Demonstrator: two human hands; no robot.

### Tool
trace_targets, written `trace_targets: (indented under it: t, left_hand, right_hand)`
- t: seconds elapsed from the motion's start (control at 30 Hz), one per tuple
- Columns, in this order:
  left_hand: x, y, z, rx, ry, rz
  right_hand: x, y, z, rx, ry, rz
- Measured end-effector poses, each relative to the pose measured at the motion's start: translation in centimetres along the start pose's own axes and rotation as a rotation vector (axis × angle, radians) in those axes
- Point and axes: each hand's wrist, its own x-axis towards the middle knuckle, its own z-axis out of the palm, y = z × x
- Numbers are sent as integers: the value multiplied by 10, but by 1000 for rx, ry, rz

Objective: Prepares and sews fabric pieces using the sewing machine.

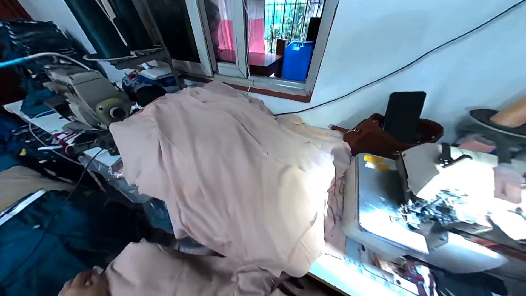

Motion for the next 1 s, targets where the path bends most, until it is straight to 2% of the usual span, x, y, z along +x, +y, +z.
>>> trace_targets:
  t: [0.07,0.1,0.17,0.27,0.33,0.4,0.43,0.47,0.5,0.57,0.63,0.67,0.73,0.8,0.87,0.93,1.0]
  left_hand:
    - [-25,17,3,-125,19,125]
    - [-44,29,4,-173,-35,184]
    - [-87,53,6,-226,-271,318]
    - [-151,80,7,-317,-719,697]
    - [-180,96,-2,-351,-863,830]
    - [-190,106,-8,-447,-932,806]
    - [-192,110,-6,-478,-939,788]
    - [-194,111,0,-471,-934,775]
    - [-198,111,10,-412,-940,764]
    - [-212,112,39,-122,-990,757]
    - [-226,115,68,271,-1058,791]
    - [-231,119,77,372,-1064,792]
    - [-233,132,83,430,-1077,774]
    - [-233,148,87,479,-1084,765]
    - [-233,167,92,493,-1100,755]
    - [-227,179,103,510,-1189,726]
    - [-222,183,106,518,-1257,686]
  right_hand:
    - [-27,29,2,196,-91,118]
    - [-41,31,5,258,-168,179]
    - [-55,26,16,350,-158,174]
    - [-61,-13,18,575,56,-37]
    - [-85,-53,12,781,64,-339]
    - [-104,-69,8,732,73,-573]
    - [-102,-60,7,636,131,-604]
    - [-91,-40,8,478,227,-543]
    - [-78,-12,10,291,288,-388]
    - [-61,42,19,146,197,-7]
    - [-63,73,29,267,140,135]
    - [-72,74,30,388,125,170]
    - [-89,67,27,645,35,186]
    - [-105,49,24,794,-3,183]
    - [-121,21,19,818,91,64]
    - [-123,5,12,804,131,-147]
    - [-108,9,9,800,177,-128]
